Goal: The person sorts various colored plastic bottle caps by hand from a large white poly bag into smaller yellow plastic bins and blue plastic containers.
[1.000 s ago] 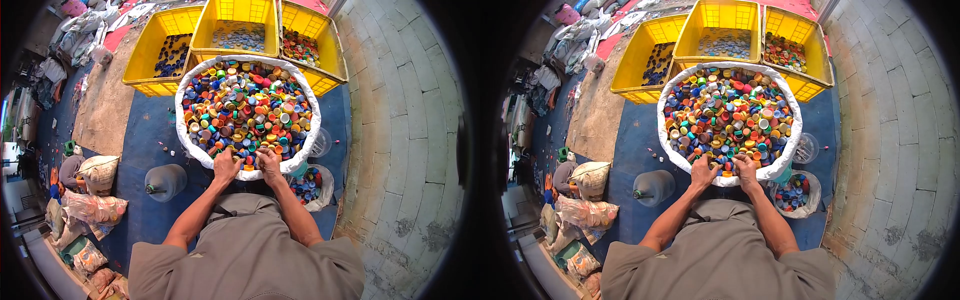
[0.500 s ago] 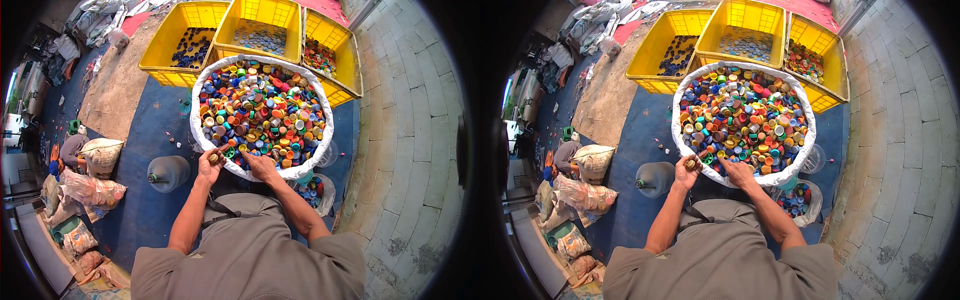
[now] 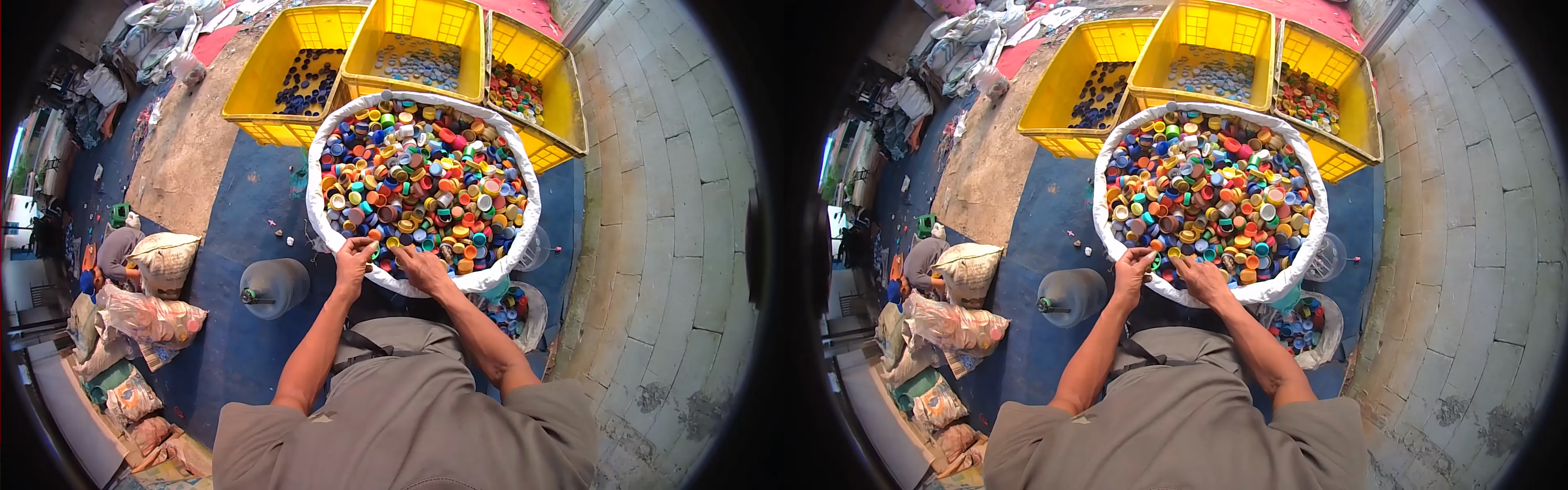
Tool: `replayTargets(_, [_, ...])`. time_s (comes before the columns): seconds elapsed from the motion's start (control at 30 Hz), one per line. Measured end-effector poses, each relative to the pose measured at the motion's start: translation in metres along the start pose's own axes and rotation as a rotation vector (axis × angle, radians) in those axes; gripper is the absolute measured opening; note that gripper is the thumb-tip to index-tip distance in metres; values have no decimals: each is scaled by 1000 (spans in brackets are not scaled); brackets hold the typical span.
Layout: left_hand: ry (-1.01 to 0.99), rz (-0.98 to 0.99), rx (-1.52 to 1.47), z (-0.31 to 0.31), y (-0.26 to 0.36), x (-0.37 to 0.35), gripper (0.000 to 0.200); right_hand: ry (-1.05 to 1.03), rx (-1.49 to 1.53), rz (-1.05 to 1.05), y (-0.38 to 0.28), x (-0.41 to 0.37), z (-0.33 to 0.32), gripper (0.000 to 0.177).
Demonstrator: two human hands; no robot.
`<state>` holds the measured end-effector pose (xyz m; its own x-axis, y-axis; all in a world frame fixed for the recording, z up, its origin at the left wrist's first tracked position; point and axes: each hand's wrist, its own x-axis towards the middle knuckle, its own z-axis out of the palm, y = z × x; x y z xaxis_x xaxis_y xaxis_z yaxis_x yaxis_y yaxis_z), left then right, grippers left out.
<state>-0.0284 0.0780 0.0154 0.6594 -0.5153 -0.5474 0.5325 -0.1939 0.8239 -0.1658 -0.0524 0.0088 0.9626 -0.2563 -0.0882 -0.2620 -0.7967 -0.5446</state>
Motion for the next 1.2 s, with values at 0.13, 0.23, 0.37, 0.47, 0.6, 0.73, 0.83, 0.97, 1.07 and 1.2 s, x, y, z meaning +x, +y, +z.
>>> replayTargets(0.13, [-47,339,483,30,5,16,24,369,394,78,7,-13,0,56])
replayTargets(0.23, [-70,577,737,52,10,36,27,368,613,397,6,-30,-11,62])
replayTargets(0.37, [-74,575,987,72,17,56,25,511,709,432,16,-55,2,65])
replayTargets(0.47, [-67,604,1106,79,18,59,35,506,718,483,13,-67,-3,62])
replayTargets(0.6, [-88,665,1117,75,5,61,35,524,722,499,13,-69,-4,64])
replayTargets(0.73, [-172,681,1157,64,-5,62,51,512,726,507,9,-65,-9,63])
replayTargets(0.83, [-216,663,1255,59,-3,62,54,502,753,511,6,-62,-11,63])
replayTargets(0.97, [-281,774,1262,57,6,57,51,486,735,484,8,-61,-8,62])
replayTargets(1.07, [-358,807,1249,53,2,61,50,456,716,491,9,-58,-7,62])
replayTargets(1.2, [-338,801,1224,52,0,64,48,471,728,463,11,-56,-4,61])
